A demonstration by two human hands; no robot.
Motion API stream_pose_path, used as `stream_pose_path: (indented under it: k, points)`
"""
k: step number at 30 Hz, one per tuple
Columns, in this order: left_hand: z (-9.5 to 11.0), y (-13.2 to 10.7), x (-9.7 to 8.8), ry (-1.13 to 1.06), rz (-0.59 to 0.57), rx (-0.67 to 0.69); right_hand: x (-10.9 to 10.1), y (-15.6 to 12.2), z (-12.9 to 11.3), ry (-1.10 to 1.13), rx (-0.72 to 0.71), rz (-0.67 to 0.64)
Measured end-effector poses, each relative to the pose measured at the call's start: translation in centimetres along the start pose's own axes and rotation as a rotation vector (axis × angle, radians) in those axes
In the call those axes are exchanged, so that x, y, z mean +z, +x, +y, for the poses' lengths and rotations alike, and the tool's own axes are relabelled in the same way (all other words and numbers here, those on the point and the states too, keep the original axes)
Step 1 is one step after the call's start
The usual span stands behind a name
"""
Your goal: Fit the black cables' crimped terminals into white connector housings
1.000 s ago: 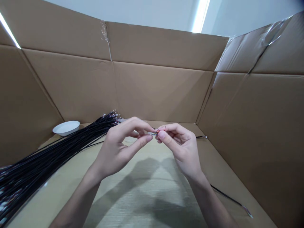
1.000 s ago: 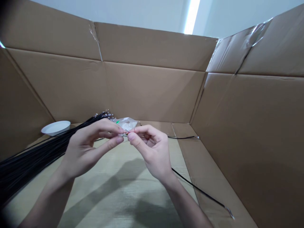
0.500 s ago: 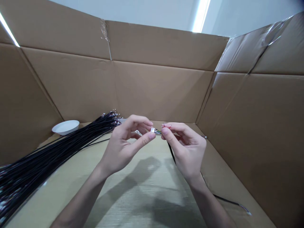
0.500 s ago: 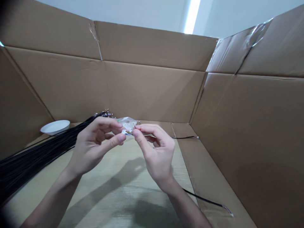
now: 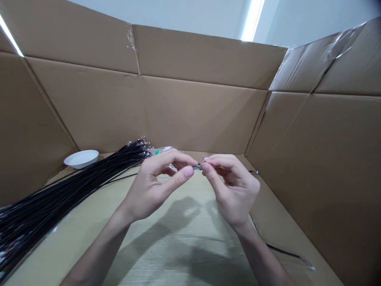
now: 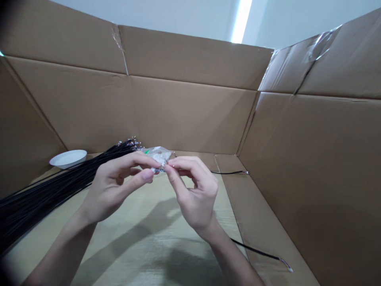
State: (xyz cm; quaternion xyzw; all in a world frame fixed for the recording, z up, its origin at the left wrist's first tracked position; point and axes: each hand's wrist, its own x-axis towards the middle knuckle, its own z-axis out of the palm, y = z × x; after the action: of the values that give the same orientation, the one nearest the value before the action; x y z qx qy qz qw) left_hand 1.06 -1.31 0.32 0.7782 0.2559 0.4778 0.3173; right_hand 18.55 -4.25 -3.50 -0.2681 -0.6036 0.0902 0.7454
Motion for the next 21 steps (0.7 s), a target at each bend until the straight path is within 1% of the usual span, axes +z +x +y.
stream_pose_path:
  k: [2,4,6,9,13,15,18,19,21]
  points:
    - [0.1,0.1,-0.4,-0.088,-0.043,-0.095,-0.1,0.1,0.0,-0.030,-0.068,-0.078]
    - [0.2,0.3,-0.8,-0.143,-0.080,-0.150,-0.2,0.3,0.0,-0.045,-0.108,-0.146]
    - [0.2,0.5,-1.2,-0.180,-0.114,-0.196,-0.2,0.4,-0.1,-0.038,-0.126,-0.186]
    - [0.3,0.8,-1.8,-0.256,-0.186,-0.282,0.0,0.4,0.0,-0.017,-0.155,-0.198]
    - [0.3,1.0,-2.6,-0.398,-0.348,-0.429,0.1,0.4,-0.1,-0.018,-0.210,-0.200]
    - [-0.1,1.1,-2.8,-0.461,-0.402,-0.457,0.1,0.3,-0.1,0.004,-0.206,-0.201]
    - [-1.0,1.3,-2.3,-0.571,-0.443,-0.497,0.1,0.2,-0.2,0.092,-0.145,-0.216]
    - [-1.4,1.3,-1.9,-0.613,-0.475,-0.518,0.1,0.1,-0.2,0.125,-0.119,-0.220]
    - [-2.1,1.4,-1.3,-0.689,-0.576,-0.542,0.1,0.1,-0.2,0.171,-0.061,-0.222]
